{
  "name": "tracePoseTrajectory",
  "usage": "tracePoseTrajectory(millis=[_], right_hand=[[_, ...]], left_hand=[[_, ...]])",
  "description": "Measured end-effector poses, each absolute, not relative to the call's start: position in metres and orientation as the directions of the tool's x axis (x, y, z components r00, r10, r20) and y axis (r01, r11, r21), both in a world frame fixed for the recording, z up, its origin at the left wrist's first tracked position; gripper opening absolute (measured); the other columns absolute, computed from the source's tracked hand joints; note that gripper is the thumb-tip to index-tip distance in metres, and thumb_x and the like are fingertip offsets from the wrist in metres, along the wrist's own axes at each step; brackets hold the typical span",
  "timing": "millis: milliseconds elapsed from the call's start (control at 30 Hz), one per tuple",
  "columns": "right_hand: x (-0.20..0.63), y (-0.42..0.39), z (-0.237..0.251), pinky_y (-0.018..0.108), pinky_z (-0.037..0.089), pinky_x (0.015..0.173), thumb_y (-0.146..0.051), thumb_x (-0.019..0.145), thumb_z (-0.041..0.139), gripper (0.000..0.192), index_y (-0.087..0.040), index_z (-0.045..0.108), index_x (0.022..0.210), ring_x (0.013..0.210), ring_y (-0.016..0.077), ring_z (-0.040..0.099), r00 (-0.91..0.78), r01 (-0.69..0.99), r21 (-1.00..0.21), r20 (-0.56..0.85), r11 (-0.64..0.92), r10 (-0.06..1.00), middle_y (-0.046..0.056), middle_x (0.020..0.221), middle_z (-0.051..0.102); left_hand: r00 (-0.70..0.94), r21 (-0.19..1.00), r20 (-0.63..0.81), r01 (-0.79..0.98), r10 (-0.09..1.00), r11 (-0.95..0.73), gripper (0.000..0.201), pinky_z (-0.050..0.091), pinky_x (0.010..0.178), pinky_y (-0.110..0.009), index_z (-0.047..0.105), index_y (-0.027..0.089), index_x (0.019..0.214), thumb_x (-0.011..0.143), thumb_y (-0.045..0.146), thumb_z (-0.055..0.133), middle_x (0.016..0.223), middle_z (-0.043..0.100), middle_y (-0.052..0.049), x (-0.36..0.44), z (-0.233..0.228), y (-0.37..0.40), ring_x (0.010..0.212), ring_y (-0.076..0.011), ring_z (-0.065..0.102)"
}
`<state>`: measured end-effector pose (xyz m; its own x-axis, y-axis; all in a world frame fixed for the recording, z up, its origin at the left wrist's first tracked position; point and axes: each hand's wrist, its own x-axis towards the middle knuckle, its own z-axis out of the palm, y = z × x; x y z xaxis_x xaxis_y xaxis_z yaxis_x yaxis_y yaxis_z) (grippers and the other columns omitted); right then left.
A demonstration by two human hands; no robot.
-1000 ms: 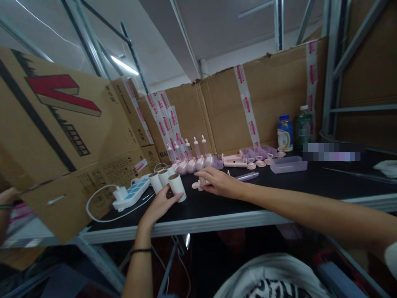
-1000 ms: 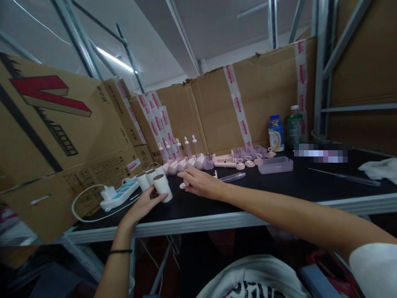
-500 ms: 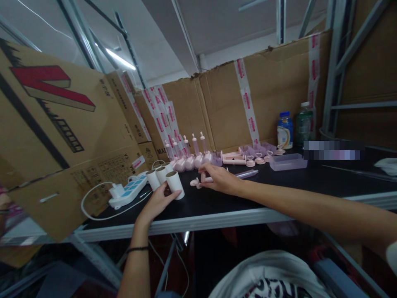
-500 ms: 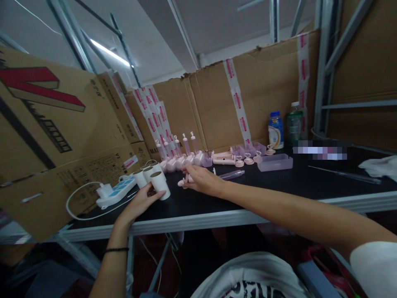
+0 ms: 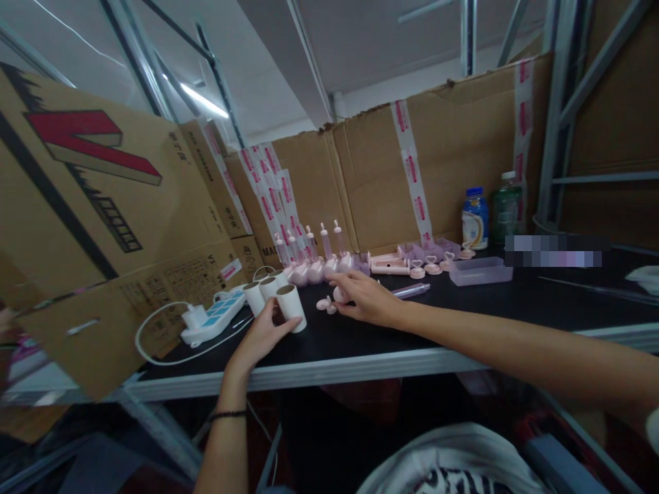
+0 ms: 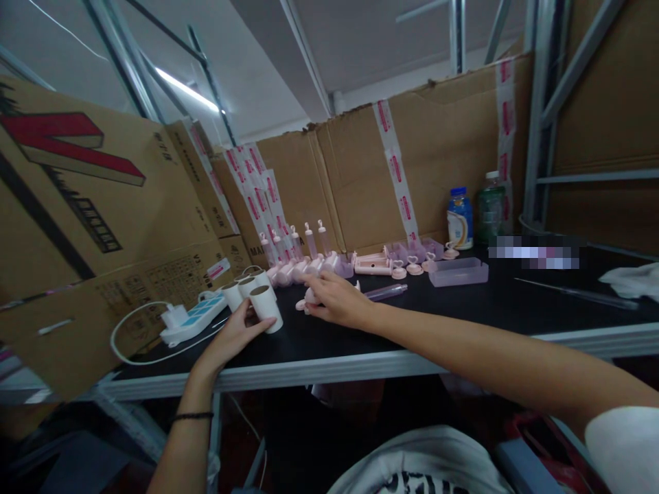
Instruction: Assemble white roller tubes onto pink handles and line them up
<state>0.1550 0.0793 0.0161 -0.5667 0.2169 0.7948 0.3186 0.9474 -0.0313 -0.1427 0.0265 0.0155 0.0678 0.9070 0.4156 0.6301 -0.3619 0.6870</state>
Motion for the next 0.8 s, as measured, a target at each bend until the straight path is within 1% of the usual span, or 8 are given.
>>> tracePoseTrajectory(millis=[100,233,367,500,600,700,800], right_hand=[[0.156,0.078,0.016,0.045,0.052,0.099,-0.022,0.093,0.065,0.061,-0.018,0.040,0.149,0.117,0.0295,0.058,-0.559,0.334,-0.038,0.797,0.942,0.230,0.013,0.119,0.069],[0.156,0.080,0.016,0.044,0.051,0.099,-0.023,0.093,0.066,0.059,-0.018,0.042,0.147,0.117,0.0295,0.058,-0.548,0.344,-0.040,0.803,0.938,0.235,0.013,0.116,0.069],[0.157,0.080,0.017,0.045,0.051,0.099,-0.023,0.092,0.066,0.056,-0.017,0.046,0.144,0.116,0.0305,0.057,-0.546,0.366,-0.048,0.798,0.929,0.256,0.013,0.114,0.070],[0.158,0.075,0.021,0.042,0.052,0.093,-0.022,0.093,0.066,0.064,-0.019,0.041,0.152,0.108,0.0288,0.058,-0.543,0.377,-0.057,0.795,0.924,0.270,0.012,0.112,0.069],[0.159,0.073,0.022,0.039,0.052,0.088,-0.021,0.094,0.065,0.070,-0.021,0.037,0.158,0.099,0.0266,0.057,-0.603,0.343,0.010,0.769,0.939,0.212,0.011,0.112,0.069],[0.158,0.074,0.020,0.040,0.050,0.089,-0.018,0.094,0.064,0.069,-0.021,0.040,0.158,0.096,0.0256,0.056,-0.684,0.280,0.090,0.718,0.956,0.133,0.011,0.114,0.071],[0.157,0.077,0.017,0.040,0.049,0.090,-0.018,0.092,0.066,0.064,-0.020,0.047,0.154,0.098,0.0258,0.056,-0.717,0.248,0.100,0.688,0.964,0.113,0.011,0.111,0.072]], left_hand=[[0.080,0.628,0.469,0.670,0.879,-0.396,0.054,0.052,0.099,-0.042,0.053,0.021,0.119,0.080,0.051,0.076,0.119,0.067,-0.009,-0.140,0.018,0.024,0.112,-0.0265,0.065],[0.051,0.511,0.605,0.741,0.795,-0.436,0.049,0.049,0.092,-0.036,0.055,0.022,0.116,0.081,0.050,0.074,0.116,0.066,-0.006,-0.134,0.025,0.022,0.103,-0.0227,0.063],[0.036,0.441,0.696,0.767,0.717,-0.466,0.047,0.047,0.091,-0.035,0.060,0.022,0.114,0.080,0.052,0.075,0.114,0.066,-0.006,-0.127,0.031,0.020,0.102,-0.0234,0.062],[0.056,0.427,0.710,0.759,0.702,-0.492,0.047,0.047,0.098,-0.038,0.064,0.021,0.114,0.081,0.053,0.073,0.118,0.066,-0.008,-0.119,0.036,0.015,0.111,-0.0275,0.061],[0.044,0.445,0.719,0.736,0.693,-0.509,0.049,0.047,0.101,-0.038,0.064,0.022,0.117,0.080,0.052,0.075,0.120,0.066,-0.009,-0.112,0.037,0.011,0.114,-0.0284,0.061],[0.021,0.478,0.747,0.678,0.664,-0.559,0.051,0.049,0.099,-0.036,0.061,0.023,0.119,0.079,0.048,0.079,0.121,0.065,-0.008,-0.103,0.037,0.009,0.112,-0.0264,0.062],[0.035,0.478,0.778,0.615,0.627,-0.627,0.051,0.050,0.097,-0.035,0.060,0.022,0.116,0.076,0.042,0.083,0.116,0.064,-0.006,-0.094,0.035,0.010,0.107,-0.0237,0.064]])
